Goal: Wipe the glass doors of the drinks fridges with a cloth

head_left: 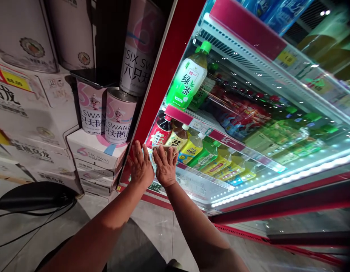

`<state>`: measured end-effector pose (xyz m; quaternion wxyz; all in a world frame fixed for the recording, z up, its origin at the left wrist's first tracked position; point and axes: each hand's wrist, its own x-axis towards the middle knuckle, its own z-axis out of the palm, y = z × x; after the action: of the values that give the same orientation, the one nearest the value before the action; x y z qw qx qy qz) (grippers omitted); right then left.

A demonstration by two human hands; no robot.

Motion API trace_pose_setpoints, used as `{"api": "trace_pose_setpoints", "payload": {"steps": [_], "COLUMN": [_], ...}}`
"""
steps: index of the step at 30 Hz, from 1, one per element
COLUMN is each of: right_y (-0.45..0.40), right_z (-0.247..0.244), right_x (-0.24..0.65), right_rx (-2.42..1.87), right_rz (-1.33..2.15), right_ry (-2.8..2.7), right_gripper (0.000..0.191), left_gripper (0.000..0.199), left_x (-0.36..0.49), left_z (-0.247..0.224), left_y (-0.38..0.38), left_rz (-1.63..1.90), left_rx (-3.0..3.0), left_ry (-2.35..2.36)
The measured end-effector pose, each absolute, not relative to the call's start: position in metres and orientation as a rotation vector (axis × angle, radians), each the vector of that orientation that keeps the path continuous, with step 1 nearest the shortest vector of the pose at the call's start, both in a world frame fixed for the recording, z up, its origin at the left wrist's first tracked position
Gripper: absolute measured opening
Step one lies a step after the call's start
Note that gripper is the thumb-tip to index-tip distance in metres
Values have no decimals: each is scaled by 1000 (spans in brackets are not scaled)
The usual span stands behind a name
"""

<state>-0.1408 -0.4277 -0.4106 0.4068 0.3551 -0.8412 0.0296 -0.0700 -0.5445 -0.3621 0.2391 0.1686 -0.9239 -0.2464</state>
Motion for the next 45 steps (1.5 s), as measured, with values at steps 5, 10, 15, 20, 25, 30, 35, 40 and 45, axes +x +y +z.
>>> {"api": "trace_pose_setpoints", "payload": {"steps": [5,10,15,20,25,30,35,40,45], "right_y": [-437,-454,-495,-501,-496,-490,-473,-448,-416], "right_z": [-422,-392,-349,-397,-409,-418,-441,-424,-448], "right_x": [-141,-142,-151,-140,-136,-140,-142,-142,-138], "right_rx": [1042,1167,1067,1221,1288,1211,1428,1198,1216], "right_rz": [37,-20,75,35,27,88,54,60,48], "right_ry": [-2166,-2186,-2134,-2136,-2113,-2065,-2102,-2111,-2135], "right_gripper": [56,55,60,56,54,55,49,59,56], "left_gripper": [57,42,49,48,44,45,59,66,74], "left_x": [-68,-65,-64,-65,-65,-67,-71,-70,-67], "left_z": [-345,-321,-307,-310,-308,-309,-319,-326,-358], "left_y": [-552,-580,-609,-618,-616,-613,-606,-587,-553], "left_rz": [-656,-674,-794,-791,-764,-722,-665,-612,-671], "left_rx": [469,450,564,572,631,627,675,600,560], "left_ry": [-2500,-2486,-2415,-2435,-2602,-2699,-2860,-2754,-2664]}}
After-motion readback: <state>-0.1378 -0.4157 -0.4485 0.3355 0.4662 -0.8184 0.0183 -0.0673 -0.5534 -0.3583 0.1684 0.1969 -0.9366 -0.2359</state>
